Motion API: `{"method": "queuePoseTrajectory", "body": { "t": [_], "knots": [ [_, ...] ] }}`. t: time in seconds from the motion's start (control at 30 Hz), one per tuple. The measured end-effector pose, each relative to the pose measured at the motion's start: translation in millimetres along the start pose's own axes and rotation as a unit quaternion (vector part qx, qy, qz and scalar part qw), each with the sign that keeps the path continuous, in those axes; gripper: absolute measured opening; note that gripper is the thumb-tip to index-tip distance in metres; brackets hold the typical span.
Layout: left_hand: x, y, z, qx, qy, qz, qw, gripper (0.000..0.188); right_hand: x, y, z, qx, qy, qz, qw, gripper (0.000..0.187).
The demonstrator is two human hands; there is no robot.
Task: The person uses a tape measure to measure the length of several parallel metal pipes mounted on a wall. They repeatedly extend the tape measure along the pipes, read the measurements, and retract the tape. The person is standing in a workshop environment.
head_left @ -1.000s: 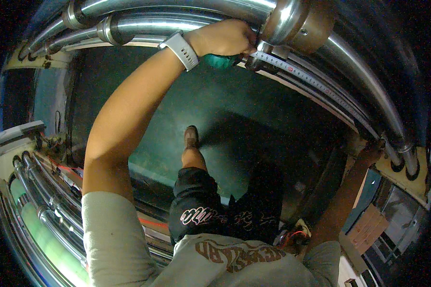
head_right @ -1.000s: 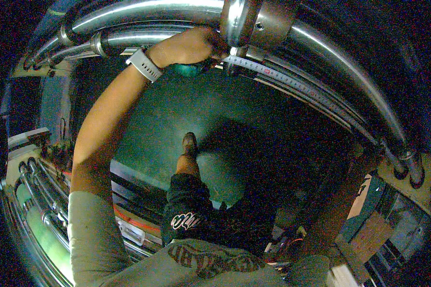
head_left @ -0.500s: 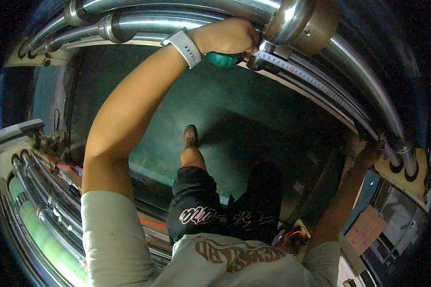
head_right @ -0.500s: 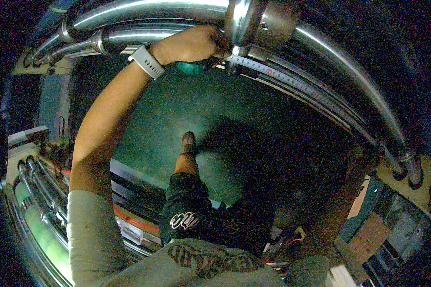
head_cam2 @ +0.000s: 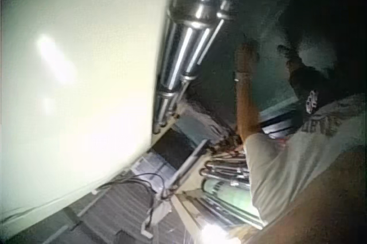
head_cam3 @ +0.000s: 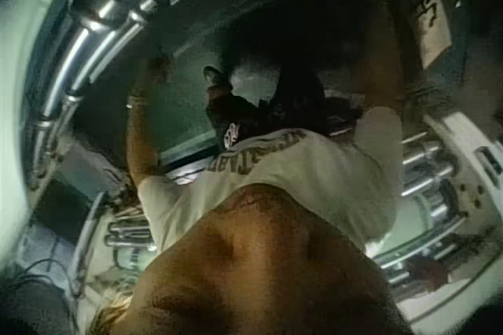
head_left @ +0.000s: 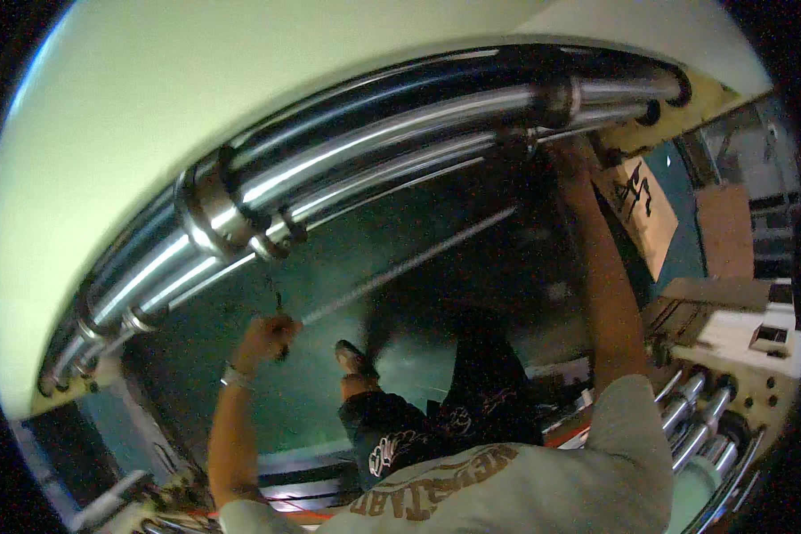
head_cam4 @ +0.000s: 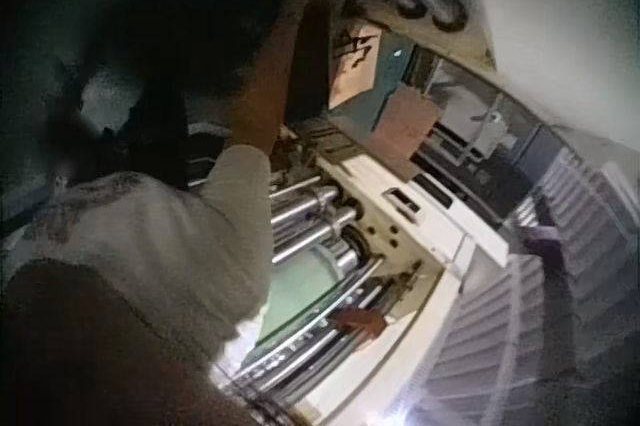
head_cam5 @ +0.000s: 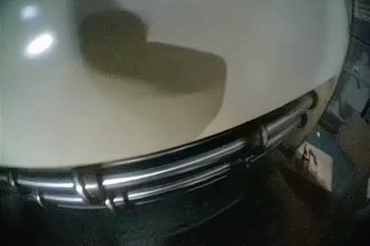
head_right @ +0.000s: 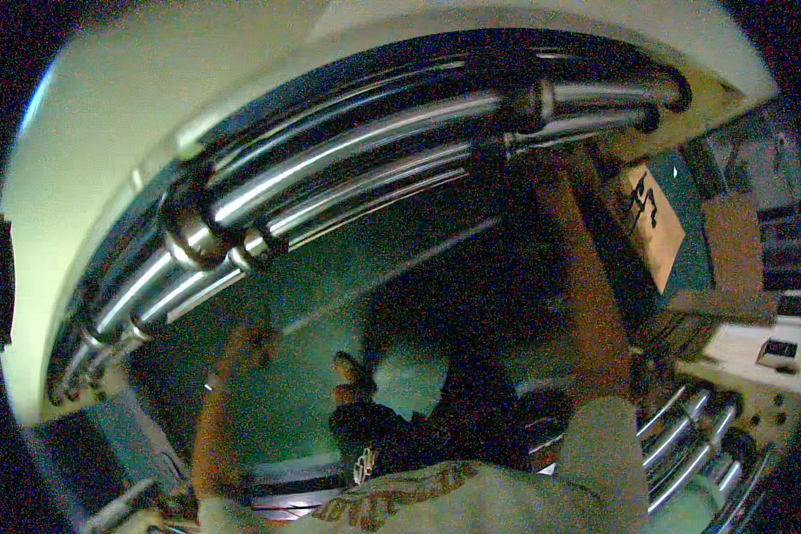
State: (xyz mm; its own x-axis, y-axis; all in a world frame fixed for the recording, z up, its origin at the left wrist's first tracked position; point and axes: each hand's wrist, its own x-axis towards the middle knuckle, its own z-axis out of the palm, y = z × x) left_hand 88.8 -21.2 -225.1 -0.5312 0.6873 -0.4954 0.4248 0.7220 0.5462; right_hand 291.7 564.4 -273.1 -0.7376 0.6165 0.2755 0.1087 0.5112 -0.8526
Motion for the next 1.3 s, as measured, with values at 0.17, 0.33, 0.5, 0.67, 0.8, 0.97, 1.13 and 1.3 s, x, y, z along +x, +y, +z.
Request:
{"method": "queuePoseTrajectory", "body": {
  "t": [0.17,0.33,0.5,0.67,0.8,0.97,1.13,1.3],
  "knots": [
    [-37,-63,100,0.085,-0.118,-0.127,0.981,0.031,15,-86,26,-0.077,-0.178,-0.051,0.98,0.018],
    [-30,-100,167,0.236,-0.155,0.074,0.956,0.028,18,-74,7,-0.232,-0.194,-0.121,0.946,0.015],
    [-26,-92,176,0.143,-0.187,-0.166,0.958,0.033,28,-73,7,-0.2,-0.16,-0.247,0.935,0.018],
    [-3,-54,158,0.158,-0.163,-0.097,0.969,0.035,52,-77,1,-0.402,-0.189,-0.197,0.874,0.032],
    [-2,-82,176,0.134,-0.179,-0.139,0.965,0.034,69,-138,-19,-0.447,-0.236,-0.211,0.837,0.046],
    [-6,-103,191,0.005,-0.146,-0.083,0.986,0.027,53,-85,-3,-0.336,-0.036,-0.232,0.912,0.045],
    [-9,-75,181,0.165,-0.191,-0.076,0.965,0.025,-35,-38,87,0.079,0.001,0.311,0.947,0.041],
    [-32,-64,165,0.153,-0.169,-0.066,0.971,0.021,-33,-55,121,0.103,0.206,0.184,0.956,0.045]
  ]
}}
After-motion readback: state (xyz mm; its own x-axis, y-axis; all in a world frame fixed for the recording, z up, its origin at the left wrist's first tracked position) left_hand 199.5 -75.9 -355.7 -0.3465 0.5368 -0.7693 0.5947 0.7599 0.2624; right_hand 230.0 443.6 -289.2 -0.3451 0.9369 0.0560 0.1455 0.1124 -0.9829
